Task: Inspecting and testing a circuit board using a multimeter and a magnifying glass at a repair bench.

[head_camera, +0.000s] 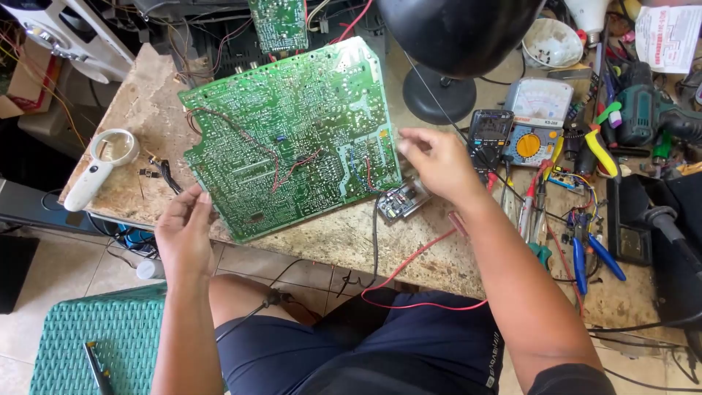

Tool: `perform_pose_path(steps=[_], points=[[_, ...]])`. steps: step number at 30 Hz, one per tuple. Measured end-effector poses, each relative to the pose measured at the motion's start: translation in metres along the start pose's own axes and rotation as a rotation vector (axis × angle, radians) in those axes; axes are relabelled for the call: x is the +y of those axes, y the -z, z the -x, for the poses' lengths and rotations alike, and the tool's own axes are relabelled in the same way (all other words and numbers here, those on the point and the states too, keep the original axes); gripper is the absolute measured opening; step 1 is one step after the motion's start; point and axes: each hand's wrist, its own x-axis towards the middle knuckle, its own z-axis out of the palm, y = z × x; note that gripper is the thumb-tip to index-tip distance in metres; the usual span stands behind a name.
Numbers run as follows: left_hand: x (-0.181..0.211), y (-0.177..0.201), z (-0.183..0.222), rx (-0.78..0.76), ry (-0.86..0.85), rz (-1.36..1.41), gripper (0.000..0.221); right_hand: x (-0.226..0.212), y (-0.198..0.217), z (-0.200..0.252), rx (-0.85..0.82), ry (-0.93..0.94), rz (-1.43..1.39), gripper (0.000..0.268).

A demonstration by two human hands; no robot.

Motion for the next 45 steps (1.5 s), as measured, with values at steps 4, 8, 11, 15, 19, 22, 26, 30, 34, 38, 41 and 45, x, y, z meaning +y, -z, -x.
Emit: perform_pose_path(steps=[4, 8, 11, 15, 19, 22, 26, 30, 34, 38, 41, 45], points=[[0.006, 0.000, 0.013, 0.000, 0.025, 0.072, 0.020, -0.011, 0.032, 0.010, -0.248, 0.017, 0.122, 0.048], [-0.021, 0.006, 0.004, -0.001, 0.072, 0.135, 0.021, 0.020, 0.031, 0.013, -0.612, 0.127, 0.396, 0.074], [-0.018, 0.004, 0.006, 0.010, 0.072, 0.135, 0.020, 0.026, 0.034, 0.011, -0.677, 0.160, 0.510, 0.064], [-0.018, -0.001, 0.012, 0.021, 0.067, 0.113, 0.017, 0.007, 0.039, 0.017, -0.749, 0.122, 0.514, 0.063], [-0.004, -0.004, 0.025, 0.044, 0.072, 0.088, 0.017, 0.003, 0.030, 0.018, -0.718, 0.126, 0.542, 0.062], [0.000, -0.002, 0.035, 0.041, 0.075, 0.112, 0.021, 0.000, 0.030, 0.023, -0.689, 0.132, 0.576, 0.061], [0.002, 0.011, 0.053, 0.128, -0.012, 0.089, 0.023, -0.004, 0.028, 0.024, -0.687, 0.116, 0.634, 0.066], [-0.032, 0.036, 0.064, 0.188, -0.126, 0.008, 0.024, -0.005, 0.036, 0.025, -0.641, 0.132, 0.555, 0.067], [-0.012, 0.027, 0.074, 0.099, -0.113, -0.151, 0.036, 0.004, 0.033, 0.017, -0.524, -0.009, 0.363, 0.042], [-0.011, 0.013, 0.076, -0.032, -0.030, -0.448, 0.032, -0.004, 0.014, 0.006, -0.259, -0.187, 0.168, 0.039], [-0.039, 0.010, 0.075, 0.021, -0.178, -0.342, 0.031, 0.007, -0.001, -0.002, -0.198, -0.235, 0.065, 0.037], [-0.053, 0.004, 0.077, -0.019, -0.272, -0.223, 0.036, 0.018, -0.008, -0.010, -0.095, -0.285, -0.067, 0.033]])
